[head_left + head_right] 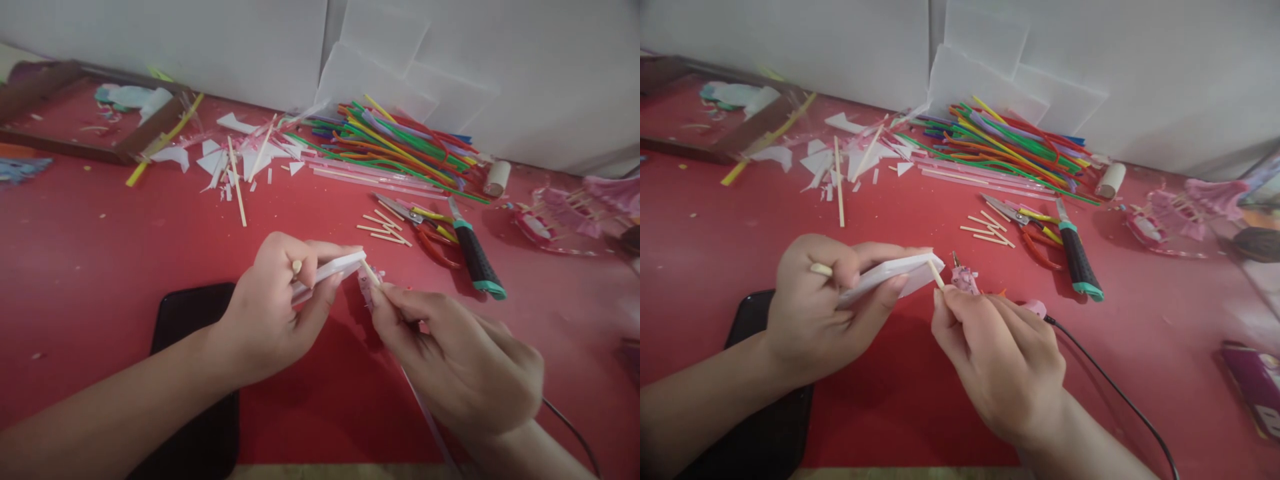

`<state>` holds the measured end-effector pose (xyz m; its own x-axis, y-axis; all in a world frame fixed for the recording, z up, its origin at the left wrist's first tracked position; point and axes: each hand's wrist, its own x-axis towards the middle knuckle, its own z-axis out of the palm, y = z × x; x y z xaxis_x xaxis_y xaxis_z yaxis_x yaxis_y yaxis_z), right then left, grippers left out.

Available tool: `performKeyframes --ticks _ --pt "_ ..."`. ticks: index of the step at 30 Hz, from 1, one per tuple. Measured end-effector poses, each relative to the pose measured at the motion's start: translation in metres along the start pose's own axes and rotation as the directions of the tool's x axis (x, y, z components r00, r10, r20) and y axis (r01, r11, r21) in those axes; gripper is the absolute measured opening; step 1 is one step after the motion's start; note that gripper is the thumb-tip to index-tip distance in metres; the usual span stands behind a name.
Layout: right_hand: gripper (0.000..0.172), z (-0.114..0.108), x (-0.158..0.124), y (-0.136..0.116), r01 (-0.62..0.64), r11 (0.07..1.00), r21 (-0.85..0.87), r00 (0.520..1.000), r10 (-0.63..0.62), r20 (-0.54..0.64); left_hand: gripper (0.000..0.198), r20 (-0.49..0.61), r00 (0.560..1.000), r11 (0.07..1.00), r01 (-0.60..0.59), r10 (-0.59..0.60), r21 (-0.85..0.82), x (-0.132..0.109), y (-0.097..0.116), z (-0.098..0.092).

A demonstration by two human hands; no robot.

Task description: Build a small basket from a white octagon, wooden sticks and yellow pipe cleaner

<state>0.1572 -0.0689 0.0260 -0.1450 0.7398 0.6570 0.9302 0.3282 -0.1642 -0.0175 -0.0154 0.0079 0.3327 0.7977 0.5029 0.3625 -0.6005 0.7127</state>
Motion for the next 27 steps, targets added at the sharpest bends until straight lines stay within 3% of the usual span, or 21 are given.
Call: performKeyframes --ticks 16,18,22,27 --pt "0.022 0.0012 -0.0012 -0.0036 -0.12 0.991 0.054 0.993 0.119 0.023 0.026 0.067 0.995 0.996 0.076 -0.073 -0.047 -0.0011 0.0009 -0.0003" --pt "0.023 0.0021 -0.001 -0.0035 -0.089 0.995 0.043 0.996 0.089 0.012 0.02 0.084 0.992 0.994 0.095 -0.091 -0.045 -0.0018 0.0009 -0.0003" --pt "0.02 0.0019 0.0009 -0.0009 0.088 0.996 -0.027 0.996 -0.089 -0.02 0.009 0.109 0.987 0.991 0.123 -0.117 -0.05 -0.0021 0.0009 0.0" --pt "0.015 0.0014 0.0001 0.002 0.144 0.989 -0.035 0.989 -0.145 -0.023 0.016 0.098 0.989 0.989 0.121 -0.112 -0.087 -0.0016 0.0009 0.0003"
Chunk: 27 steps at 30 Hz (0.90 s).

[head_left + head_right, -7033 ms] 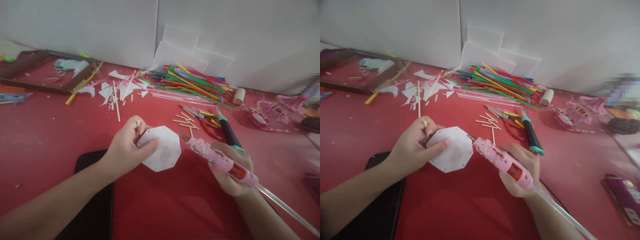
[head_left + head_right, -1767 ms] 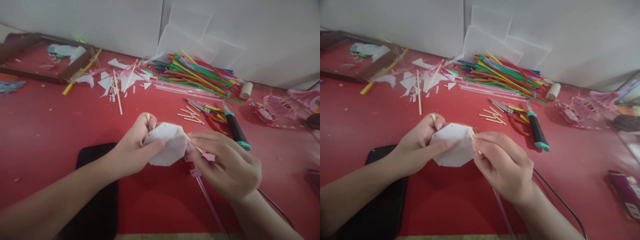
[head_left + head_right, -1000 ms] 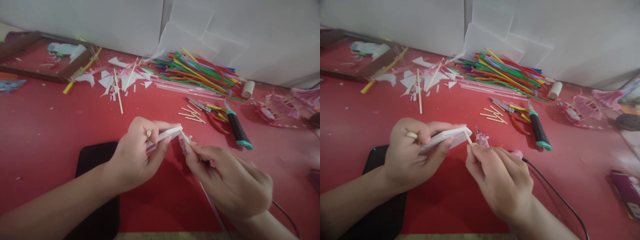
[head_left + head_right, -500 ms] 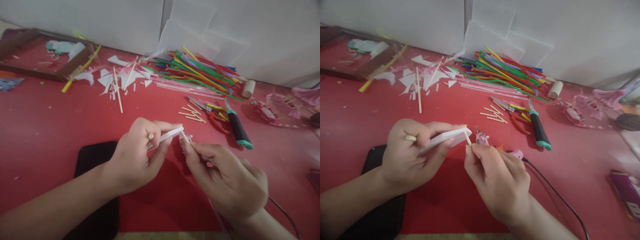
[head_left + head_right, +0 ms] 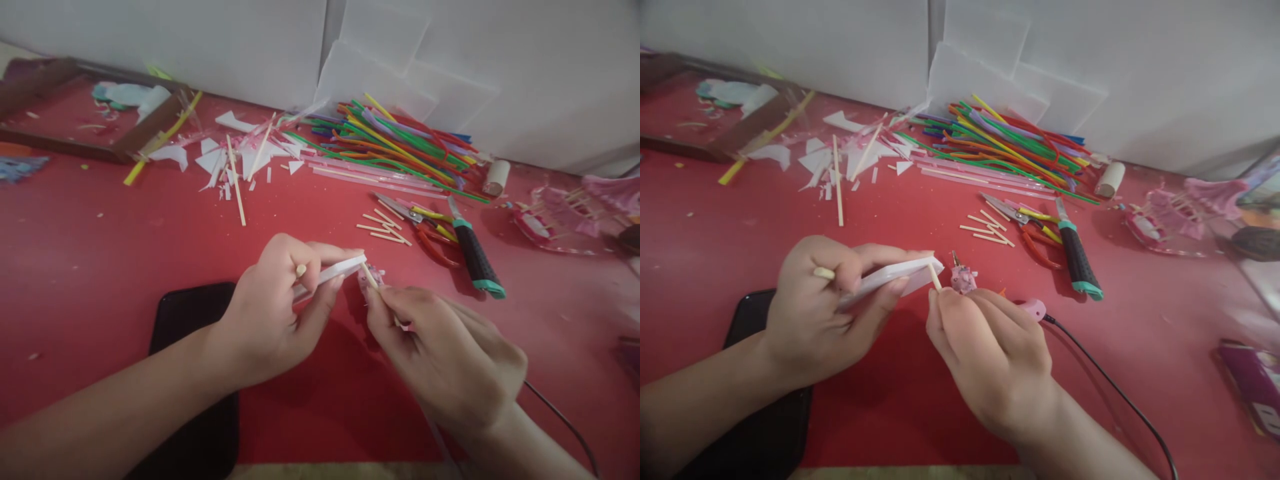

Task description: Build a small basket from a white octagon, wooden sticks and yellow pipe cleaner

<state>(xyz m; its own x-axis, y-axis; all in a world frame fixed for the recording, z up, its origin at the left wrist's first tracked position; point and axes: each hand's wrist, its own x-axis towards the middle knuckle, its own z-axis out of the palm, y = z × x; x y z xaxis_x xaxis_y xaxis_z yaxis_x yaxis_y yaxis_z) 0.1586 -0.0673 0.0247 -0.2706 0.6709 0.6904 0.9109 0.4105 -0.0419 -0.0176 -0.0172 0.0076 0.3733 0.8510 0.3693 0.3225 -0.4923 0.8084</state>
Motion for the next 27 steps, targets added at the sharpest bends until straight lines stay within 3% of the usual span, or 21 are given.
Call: performKeyframes --ticks 4,7,10,12,14,17,20,22,27 --pt "0.014 0.005 -0.003 0.0 -0.051 0.998 0.03 0.999 0.051 0.0 0.027 -0.036 0.999 1.0 -0.008 0.007 -0.028 0.0 0.0 0.001" --pt "0.009 0.009 -0.001 0.007 -0.139 0.981 0.137 0.99 0.134 0.051 0.026 -0.085 0.993 0.994 0.08 -0.085 -0.072 0.003 -0.002 0.003" --pt "0.037 0.006 0.002 0.025 -0.239 0.946 0.22 0.964 0.204 0.171 0.03 -0.194 0.936 0.942 0.25 -0.294 -0.222 0.01 -0.008 0.003" --pt "0.042 0.0 0.0 0.041 -0.272 0.943 0.192 0.938 0.215 0.272 0.031 -0.175 0.863 0.823 0.363 -0.474 -0.438 0.017 -0.013 0.002" --pt "0.039 -0.007 -0.006 0.057 -0.26 0.959 0.112 0.899 0.198 0.391 0.037 -0.053 0.788 0.626 0.443 -0.613 -0.642 0.023 -0.016 0.0" --pt "0.061 -0.012 -0.02 0.071 -0.249 0.968 0.037 0.81 0.187 0.556 0.044 0.046 0.711 0.451 0.492 -0.701 -0.745 0.028 -0.018 -0.002" --pt "0.065 -0.011 -0.031 0.072 -0.297 0.952 0.068 0.71 0.173 0.683 0.046 0.06 0.723 0.417 0.462 -0.689 -0.783 0.029 -0.017 -0.001" --pt "0.062 -0.01 -0.036 0.07 -0.307 0.946 0.101 0.674 0.142 0.725 0.045 0.054 0.732 0.412 0.441 -0.679 -0.797 0.028 -0.017 0.0" --pt "0.055 -0.002 -0.044 0.074 -0.287 0.955 0.074 0.702 0.158 0.695 0.043 0.033 0.739 0.419 0.417 -0.672 -0.807 0.027 -0.019 -0.001"
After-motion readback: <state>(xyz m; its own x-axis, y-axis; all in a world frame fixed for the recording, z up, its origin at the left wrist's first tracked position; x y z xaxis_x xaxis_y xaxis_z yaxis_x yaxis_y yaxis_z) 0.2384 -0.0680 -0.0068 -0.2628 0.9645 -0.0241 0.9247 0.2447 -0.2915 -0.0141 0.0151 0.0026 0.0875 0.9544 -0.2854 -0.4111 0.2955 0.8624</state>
